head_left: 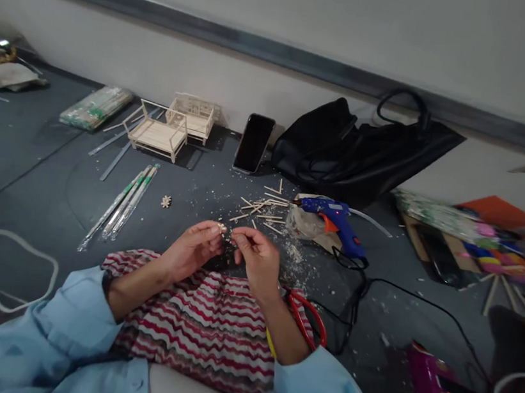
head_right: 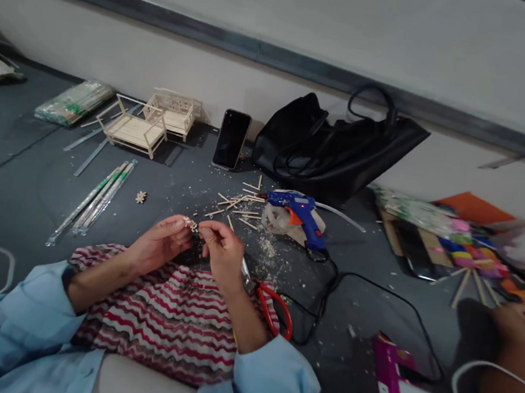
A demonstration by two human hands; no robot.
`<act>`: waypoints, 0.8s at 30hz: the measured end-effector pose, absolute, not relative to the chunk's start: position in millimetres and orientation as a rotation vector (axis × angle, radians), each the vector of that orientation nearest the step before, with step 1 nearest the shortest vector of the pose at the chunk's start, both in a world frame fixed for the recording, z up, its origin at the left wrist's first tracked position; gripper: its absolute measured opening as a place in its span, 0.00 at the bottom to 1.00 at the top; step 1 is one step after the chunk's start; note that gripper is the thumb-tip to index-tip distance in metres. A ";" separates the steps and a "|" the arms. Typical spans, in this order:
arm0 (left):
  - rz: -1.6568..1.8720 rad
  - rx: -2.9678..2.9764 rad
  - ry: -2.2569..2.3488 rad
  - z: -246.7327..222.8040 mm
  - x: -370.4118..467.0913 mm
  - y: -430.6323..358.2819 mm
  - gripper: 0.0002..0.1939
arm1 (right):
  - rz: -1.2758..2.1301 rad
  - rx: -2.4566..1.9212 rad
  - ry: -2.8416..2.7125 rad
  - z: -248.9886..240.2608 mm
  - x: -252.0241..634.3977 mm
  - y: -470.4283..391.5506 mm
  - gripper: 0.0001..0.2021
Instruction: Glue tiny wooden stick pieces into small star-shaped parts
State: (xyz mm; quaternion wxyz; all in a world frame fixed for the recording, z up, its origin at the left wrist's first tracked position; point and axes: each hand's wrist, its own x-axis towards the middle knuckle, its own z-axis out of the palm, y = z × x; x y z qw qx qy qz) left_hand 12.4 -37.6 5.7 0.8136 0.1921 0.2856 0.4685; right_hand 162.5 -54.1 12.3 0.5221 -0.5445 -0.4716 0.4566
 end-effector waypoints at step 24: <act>1.031 0.463 0.554 -1.8 11.4 -35.3 0.14 | 1.052 -1.173 -1.139 15.8 153.3 -56.3 0.14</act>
